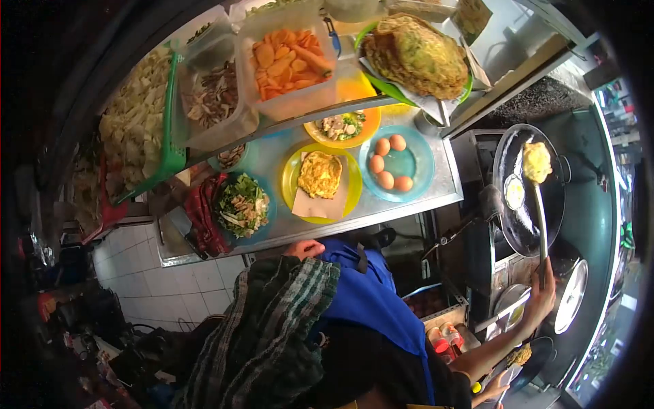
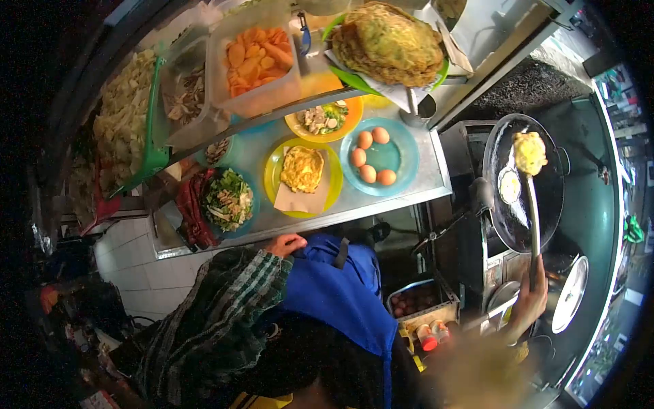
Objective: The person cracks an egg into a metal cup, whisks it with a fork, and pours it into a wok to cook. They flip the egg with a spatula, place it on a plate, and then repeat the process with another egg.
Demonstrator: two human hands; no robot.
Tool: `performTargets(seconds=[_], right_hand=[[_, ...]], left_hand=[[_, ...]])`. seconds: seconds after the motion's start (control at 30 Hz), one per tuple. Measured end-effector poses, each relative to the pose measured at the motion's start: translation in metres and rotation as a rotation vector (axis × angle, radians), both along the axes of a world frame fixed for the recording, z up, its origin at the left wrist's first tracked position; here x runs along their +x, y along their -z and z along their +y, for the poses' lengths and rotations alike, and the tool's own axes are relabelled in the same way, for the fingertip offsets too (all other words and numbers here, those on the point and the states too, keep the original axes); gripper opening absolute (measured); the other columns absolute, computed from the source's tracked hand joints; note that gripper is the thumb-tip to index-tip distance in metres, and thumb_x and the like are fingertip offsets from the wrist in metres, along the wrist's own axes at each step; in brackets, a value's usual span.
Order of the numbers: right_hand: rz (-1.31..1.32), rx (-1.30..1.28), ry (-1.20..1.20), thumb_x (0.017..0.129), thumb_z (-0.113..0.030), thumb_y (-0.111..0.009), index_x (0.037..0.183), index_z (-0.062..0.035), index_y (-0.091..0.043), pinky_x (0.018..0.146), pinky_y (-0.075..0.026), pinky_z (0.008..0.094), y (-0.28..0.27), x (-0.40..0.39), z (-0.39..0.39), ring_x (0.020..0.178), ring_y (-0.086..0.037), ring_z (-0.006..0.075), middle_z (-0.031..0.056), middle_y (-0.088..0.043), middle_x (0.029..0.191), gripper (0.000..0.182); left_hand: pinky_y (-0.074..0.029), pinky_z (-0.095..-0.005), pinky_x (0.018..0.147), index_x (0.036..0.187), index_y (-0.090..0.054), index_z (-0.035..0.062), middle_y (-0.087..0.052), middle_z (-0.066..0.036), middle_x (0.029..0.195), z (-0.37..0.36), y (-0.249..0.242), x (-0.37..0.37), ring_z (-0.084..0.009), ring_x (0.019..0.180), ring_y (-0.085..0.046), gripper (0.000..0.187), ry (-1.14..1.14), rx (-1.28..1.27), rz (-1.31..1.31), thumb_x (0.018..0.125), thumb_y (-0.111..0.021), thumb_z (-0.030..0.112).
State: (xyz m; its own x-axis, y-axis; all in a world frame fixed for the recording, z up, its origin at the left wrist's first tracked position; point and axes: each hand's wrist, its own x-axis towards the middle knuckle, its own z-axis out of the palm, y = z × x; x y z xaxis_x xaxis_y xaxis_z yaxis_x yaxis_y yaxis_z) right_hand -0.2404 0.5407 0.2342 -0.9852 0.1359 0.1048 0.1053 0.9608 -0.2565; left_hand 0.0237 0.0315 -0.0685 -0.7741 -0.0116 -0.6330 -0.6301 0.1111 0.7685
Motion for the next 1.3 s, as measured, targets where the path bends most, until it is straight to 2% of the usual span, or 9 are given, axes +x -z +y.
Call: performTargets(seconds=[0.17,0.33,0.4,0.63,0.87,1.0,1.13,1.2,1.3], right_hand=[[-0.258,-0.293,-0.100,0.084,0.006,-0.056,0.134,-0.0120,-0.061,0.093,-0.048,0.0313,-0.041,0.078,-0.039,0.109,-0.065,0.0166,0.0101,-0.069,0.117,0.053],[-0.303,-0.022,-0.441,0.077,0.001,-0.068,0.123,-0.0136,-0.069,0.076,-0.051,0.0327,-0.030,0.104,-0.095,0.084,-0.068,0.0220,0.0096,-0.069,0.092,0.048],[-0.353,-0.044,-0.534,0.076,-0.004,-0.071,0.121,-0.0152,-0.070,0.076,-0.051,0.0346,-0.020,0.101,-0.126,0.081,-0.068,0.0236,0.0075,-0.068,0.092,0.046],[-0.164,0.304,-0.952,0.086,-0.012,-0.061,0.122,-0.0280,-0.066,0.065,-0.041,0.0359,-0.003,0.090,-0.221,0.066,-0.059,0.0221,0.0022,-0.056,0.078,0.040],[0.069,0.433,-0.950,0.082,-0.011,-0.061,0.128,-0.0275,-0.065,0.065,-0.042,0.0364,-0.047,0.104,-0.221,0.066,-0.060,0.0210,0.0020,-0.055,0.080,0.048],[0.036,0.451,-0.844,0.077,0.001,-0.065,0.117,-0.0207,-0.071,0.072,-0.047,0.0382,-0.068,0.105,-0.186,0.077,-0.062,0.0216,0.0032,-0.062,0.087,0.046],[-0.143,0.001,-0.721,0.077,0.006,-0.060,0.127,-0.0103,-0.066,0.086,-0.050,0.0391,-0.071,0.100,-0.146,0.098,-0.065,0.0281,0.0139,-0.067,0.110,0.054],[-0.402,0.077,-0.613,0.081,0.006,-0.057,0.134,-0.0014,-0.058,0.097,-0.047,0.0383,-0.058,0.085,-0.099,0.114,-0.061,0.0292,0.0184,-0.063,0.125,0.054],[-0.496,0.031,-0.539,0.082,0.005,-0.057,0.135,-0.0007,-0.057,0.098,-0.046,0.0381,-0.045,0.081,-0.080,0.116,-0.060,0.0289,0.0186,-0.062,0.126,0.054]], left_hand=[[-0.048,-0.0259,0.076,0.123,-0.054,0.0073,-0.069,-0.007,0.109,-0.006,-0.026,-0.010,-0.0134,0.091,-0.064,0.043,-0.416,0.207,-0.032,0.099,-0.058,0.043],[-0.050,-0.0278,0.072,0.120,-0.049,0.0067,-0.066,-0.009,0.107,-0.006,-0.039,-0.032,-0.0162,0.089,-0.066,0.043,-0.628,0.242,0.153,0.099,-0.056,0.044],[-0.054,-0.0328,0.072,0.122,-0.045,0.0047,-0.061,-0.010,0.104,-0.008,-0.036,-0.040,-0.0192,0.087,-0.066,0.042,-0.826,0.240,0.200,0.099,-0.059,0.037],[-0.060,-0.0368,0.075,0.128,-0.042,0.0045,-0.057,-0.014,0.105,-0.012,0.007,-0.052,-0.0240,0.085,-0.064,0.044,-1.032,0.371,0.273,0.096,-0.064,0.025],[-0.060,-0.0332,0.073,0.130,-0.044,0.0039,-0.055,-0.010,0.103,0.002,-0.005,-0.039,-0.0185,0.088,-0.061,0.045,-1.041,0.298,0.354,0.096,-0.064,0.025],[-0.060,-0.0355,0.075,0.133,-0.043,0.0080,-0.054,-0.007,0.101,0.010,-0.038,-0.029,-0.0166,0.084,-0.061,0.040,-1.146,0.332,0.323,0.100,-0.059,0.023],[-0.061,-0.0390,0.078,0.142,-0.039,0.0106,-0.057,-0.008,0.111,0.006,-0.052,0.002,-0.0193,0.097,-0.064,0.052,-1.152,0.435,0.311,0.097,-0.063,0.023],[-0.062,-0.0383,0.076,0.145,-0.037,0.0120,-0.059,-0.010,0.117,-0.008,-0.081,0.025,-0.0213,0.103,-0.065,0.056,-1.122,0.405,0.297,0.097,-0.064,0.023],[-0.061,-0.0379,0.077,0.145,-0.039,0.0107,-0.061,-0.011,0.118,-0.028,-0.093,0.067,-0.0208,0.102,-0.065,0.054,-1.257,0.261,0.228,0.097,-0.062,0.022]])
